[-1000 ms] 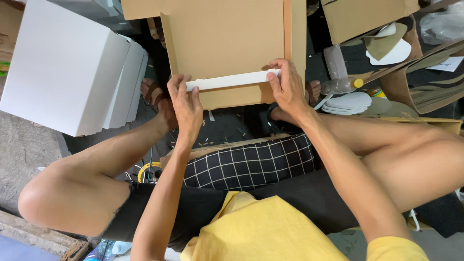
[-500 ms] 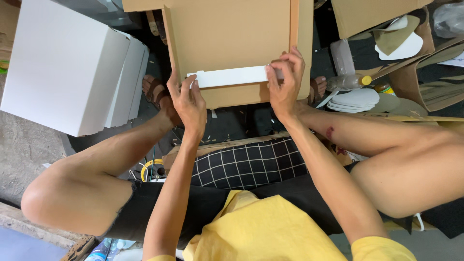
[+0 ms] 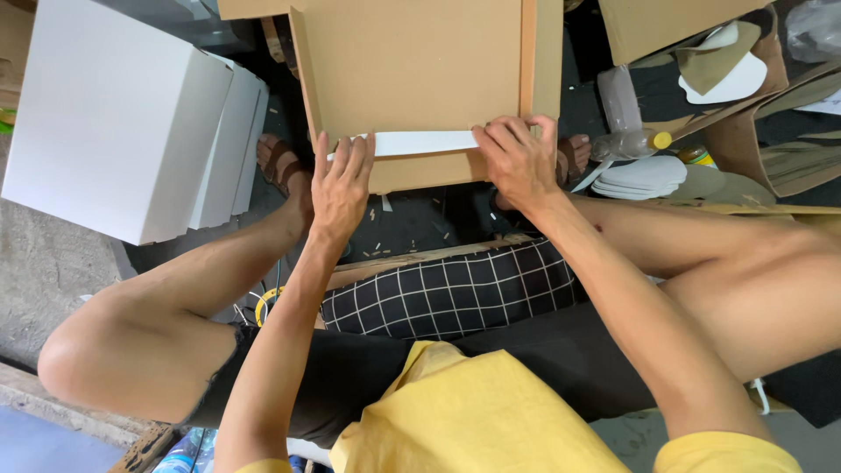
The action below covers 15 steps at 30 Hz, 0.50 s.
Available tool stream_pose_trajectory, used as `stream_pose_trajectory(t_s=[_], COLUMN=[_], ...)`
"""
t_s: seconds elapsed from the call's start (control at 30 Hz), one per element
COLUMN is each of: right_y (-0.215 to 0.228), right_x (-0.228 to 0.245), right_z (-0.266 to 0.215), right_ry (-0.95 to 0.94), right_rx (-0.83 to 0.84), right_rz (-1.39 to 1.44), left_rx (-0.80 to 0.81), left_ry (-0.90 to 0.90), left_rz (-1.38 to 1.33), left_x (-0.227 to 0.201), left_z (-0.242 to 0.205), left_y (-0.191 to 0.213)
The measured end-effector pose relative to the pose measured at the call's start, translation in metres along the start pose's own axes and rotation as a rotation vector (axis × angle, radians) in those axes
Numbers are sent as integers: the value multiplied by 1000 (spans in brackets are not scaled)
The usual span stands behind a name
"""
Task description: The person sits on the floor and assembles a cardboard box by folding the flaps and inserting white paper inserts into the side slots. They repeat this process for multiple boxes, folding the cardboard and securing the inserts by hand.
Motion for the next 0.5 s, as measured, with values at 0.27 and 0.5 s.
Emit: stream_pose_trajectory(t_s=[0.27,0.5], right_y=[27,24], right_x=[3,5], right_z=[18,15], right_ry=[140,98], right_rx=[54,57], right_rz=[-102,25], left_rx=[26,27], left_ry=[-152,-140], left_rz=[-1,-211], left_x=[-4,4], left_z=[7,-9], left_y=[-8,-33])
Point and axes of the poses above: each hand's wrist, its own z-axis towards the middle knuckle, its own y-axis out of the back of the hand, x = y × z, the point moved 2 cm from there along z, towards the middle knuckle, and after that the axes turned 11 degrees about -z, right-handed, at the moved point
